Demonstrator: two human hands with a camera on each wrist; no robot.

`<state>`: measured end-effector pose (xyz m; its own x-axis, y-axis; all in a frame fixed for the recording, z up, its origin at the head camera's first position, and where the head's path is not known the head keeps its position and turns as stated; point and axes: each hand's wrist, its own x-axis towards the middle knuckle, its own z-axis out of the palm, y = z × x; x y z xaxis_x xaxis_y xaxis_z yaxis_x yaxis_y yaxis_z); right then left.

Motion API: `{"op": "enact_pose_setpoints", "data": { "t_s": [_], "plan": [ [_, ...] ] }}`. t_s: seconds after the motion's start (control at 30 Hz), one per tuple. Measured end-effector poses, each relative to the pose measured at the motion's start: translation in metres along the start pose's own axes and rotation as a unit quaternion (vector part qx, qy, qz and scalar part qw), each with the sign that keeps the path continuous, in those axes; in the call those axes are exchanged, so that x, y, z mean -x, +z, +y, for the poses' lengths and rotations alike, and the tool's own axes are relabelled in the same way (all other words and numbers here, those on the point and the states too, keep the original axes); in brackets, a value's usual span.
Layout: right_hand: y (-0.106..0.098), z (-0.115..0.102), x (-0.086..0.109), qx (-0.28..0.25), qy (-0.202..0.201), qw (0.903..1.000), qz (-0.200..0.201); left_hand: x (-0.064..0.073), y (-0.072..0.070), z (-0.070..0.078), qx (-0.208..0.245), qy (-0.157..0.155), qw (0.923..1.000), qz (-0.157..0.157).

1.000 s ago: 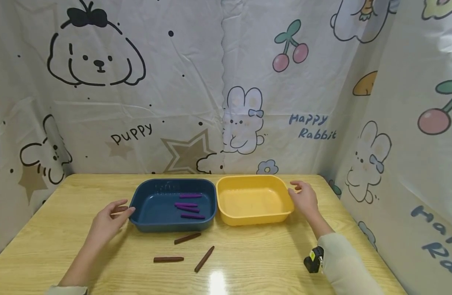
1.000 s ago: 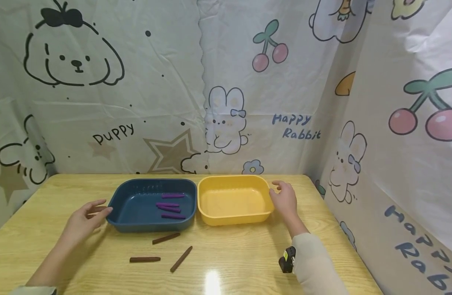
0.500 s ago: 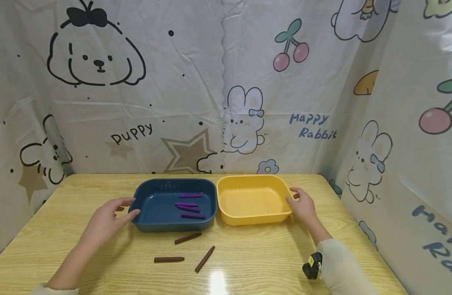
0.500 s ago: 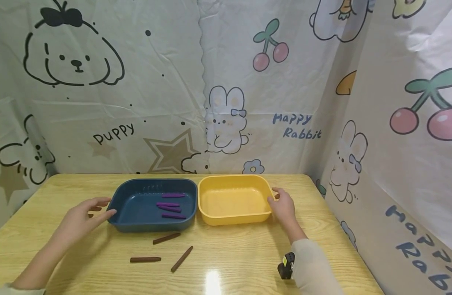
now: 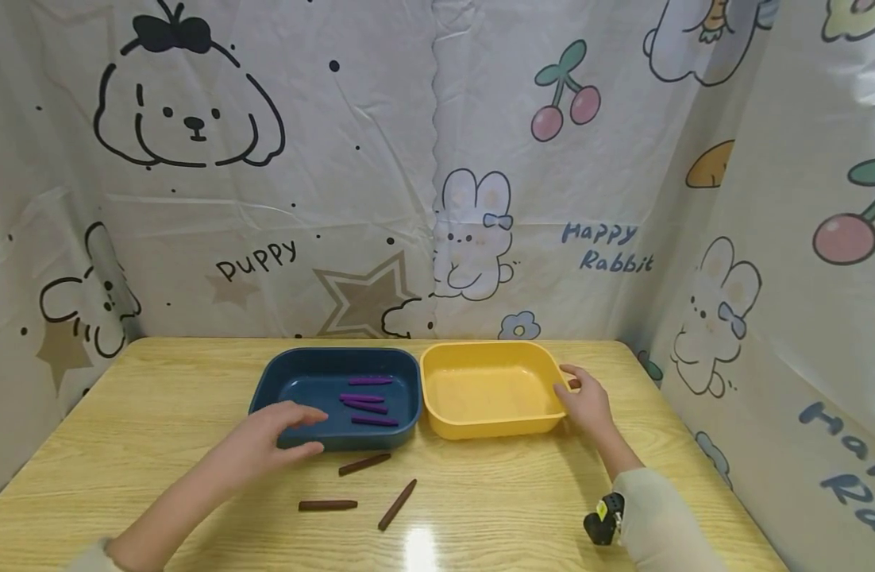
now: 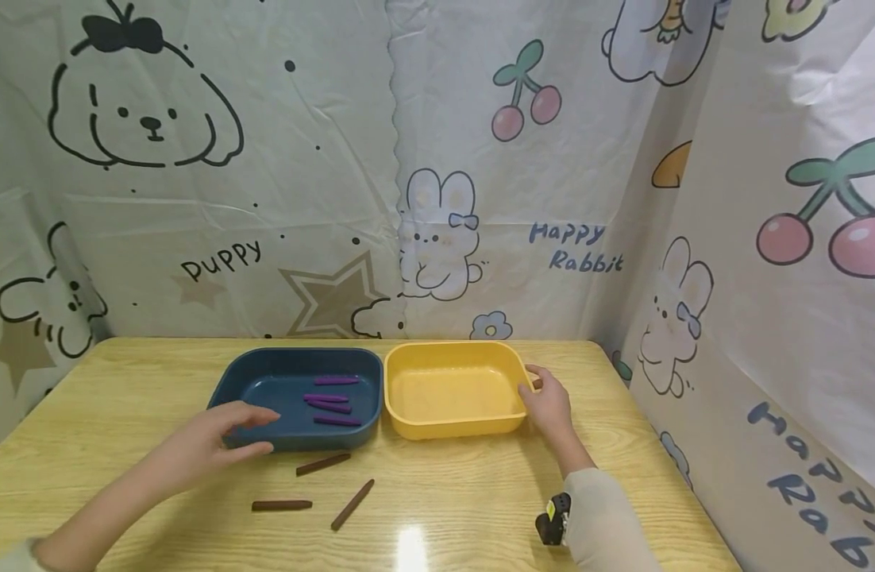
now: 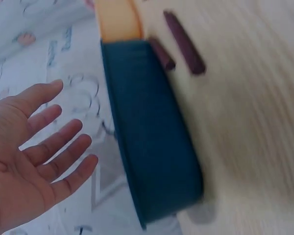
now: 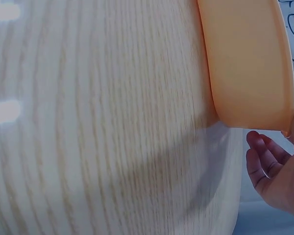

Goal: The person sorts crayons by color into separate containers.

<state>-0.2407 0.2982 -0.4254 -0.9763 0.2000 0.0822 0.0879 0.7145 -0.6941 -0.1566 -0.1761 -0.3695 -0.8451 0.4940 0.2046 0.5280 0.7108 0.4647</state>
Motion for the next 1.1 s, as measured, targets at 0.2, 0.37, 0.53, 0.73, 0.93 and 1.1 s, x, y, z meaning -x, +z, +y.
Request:
{"op": "enact_pose_setpoints", "data": {
  "t_s": [0.2,0.37,0.53,0.73,0.93,1.1],
  "plan": [
    [0.001,0.003,-0.001,-0.009,0.009,0.9999,0.000,0.000,0.024,0.010,0.008,0.082,0.9952,-0.053],
    [0.001,0.005,-0.001,-0.026,0.014,0.9996,-0.002,0.001,0.045,0.009,0.036,0.082,0.9880,-0.126],
    [0.001,0.005,0.000,-0.044,0.027,0.9986,-0.007,0.003,0.059,0.002,0.026,0.073,0.9861,-0.147],
    [0.004,0.006,-0.001,-0.059,0.025,0.9979,-0.005,0.009,0.062,-0.011,0.012,0.072,0.9860,-0.150],
    [0.005,0.008,-0.001,-0.067,0.028,0.9974,-0.003,0.013,0.062,-0.020,0.031,0.078,0.9847,-0.152],
    [0.006,0.010,-0.001,-0.070,0.030,0.9971,-0.002,0.014,0.063,-0.022,0.034,0.079,0.9861,-0.142]
  ]
}}
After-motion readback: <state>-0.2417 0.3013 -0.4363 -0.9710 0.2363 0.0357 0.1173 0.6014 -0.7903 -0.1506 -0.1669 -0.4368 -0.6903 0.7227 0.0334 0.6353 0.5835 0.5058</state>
